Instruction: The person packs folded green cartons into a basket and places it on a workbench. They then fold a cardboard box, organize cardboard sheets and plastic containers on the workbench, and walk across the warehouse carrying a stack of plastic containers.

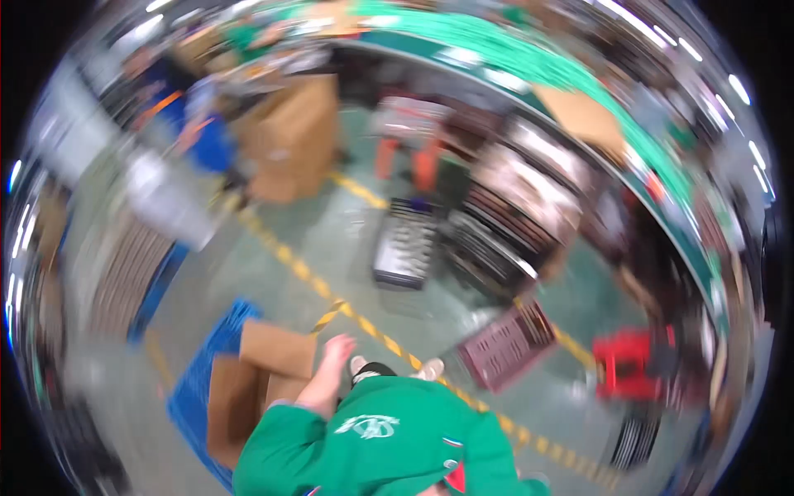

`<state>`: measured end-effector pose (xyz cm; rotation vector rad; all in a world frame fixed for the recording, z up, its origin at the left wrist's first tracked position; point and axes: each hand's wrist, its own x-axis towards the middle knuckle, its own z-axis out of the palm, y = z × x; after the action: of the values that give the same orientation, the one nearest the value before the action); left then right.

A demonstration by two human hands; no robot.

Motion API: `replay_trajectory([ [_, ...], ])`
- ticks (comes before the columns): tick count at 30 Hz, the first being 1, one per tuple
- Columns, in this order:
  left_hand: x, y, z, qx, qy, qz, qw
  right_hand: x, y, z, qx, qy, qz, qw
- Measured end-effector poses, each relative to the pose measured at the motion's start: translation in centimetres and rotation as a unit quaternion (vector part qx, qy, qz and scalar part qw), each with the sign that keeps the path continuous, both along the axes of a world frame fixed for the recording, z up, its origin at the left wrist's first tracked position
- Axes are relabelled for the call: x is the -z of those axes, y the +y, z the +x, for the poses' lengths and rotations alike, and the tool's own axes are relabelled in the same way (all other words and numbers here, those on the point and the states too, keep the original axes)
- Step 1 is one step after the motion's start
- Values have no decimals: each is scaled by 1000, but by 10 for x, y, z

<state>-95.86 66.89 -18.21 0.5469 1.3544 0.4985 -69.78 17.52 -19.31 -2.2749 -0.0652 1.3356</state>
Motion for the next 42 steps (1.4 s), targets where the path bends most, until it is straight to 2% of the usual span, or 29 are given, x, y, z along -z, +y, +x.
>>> replay_trajectory([
  [1,-23,-7,24,33,-5,26,999,12,7,25,-20,-2,17,1000],
  [2,-34,-13,42,3,3,43,999,22,20,51,-35,0,30,999],
  [3,-62,-21,53,25,40,59,997,31,36,74,-46,1,43,998],
  [4,-7,-14,51,92,36,71,993,38,53,92,-53,6,53,997],
  [6,-10,-29,59,20,66,73,995,56,84,122,-35,17,70,997],
  [9,-20,-50,36,-13,78,106,991,76,105,148,39,43,106,993],
  [10,-15,-56,23,-37,96,72,992,39,116,144,46,71,155,984],
  [11,-3,-64,9,-82,101,64,989,-24,135,130,55,103,202,972],
  [12,-5,-73,-9,-56,106,52,991,-88,154,115,64,139,247,957],
  [13,-10,-82,-25,-29,112,39,993,-46,151,127,-35,101,231,967],
  [14,0,-91,-36,-67,117,20,991,16,138,142,-227,6,216,950],
  [15,7,-98,-43,-105,123,0,987,88,123,157,-462,-165,203,848],
  [16,2,-101,-47,-99,133,-9,986,108,117,157,-560,-254,210,760],
  [17,-2,-107,-51,-92,142,-18,985,127,112,158,-574,-249,176,760],
  [21,-34,-106,-37,-65,152,-24,986,138,98,157,-546,-232,259,762],
  [26,-73,-63,6,-9,124,81,989,109,19,168,-413,-214,183,866],
  [28,-69,-43,33,27,140,112,983,95,17,162,-394,-203,140,886],
  [30,-41,-26,59,70,102,160,979,86,23,153,-385,-197,112,895],
  [31,-53,-26,74,107,96,158,977,82,26,149,-383,-195,102,897],
  [32,-71,-33,87,144,90,154,973,79,29,144,-382,-193,92,899],
  [36,-52,-76,121,257,7,205,944,69,41,123,-369,-188,72,907],
  [39,-50,-135,101,315,-5,202,927,44,22,95,-331,-169,46,927],
  [40,-4,-151,88,343,-33,221,912,44,6,88,-310,-158,30,937],
  [41,-17,-165,70,363,-19,232,902,37,2,80,-292,-149,22,944],
  [42,-25,-166,51,374,1,185,909,36,-4,72,-277,-143,13,950],
])
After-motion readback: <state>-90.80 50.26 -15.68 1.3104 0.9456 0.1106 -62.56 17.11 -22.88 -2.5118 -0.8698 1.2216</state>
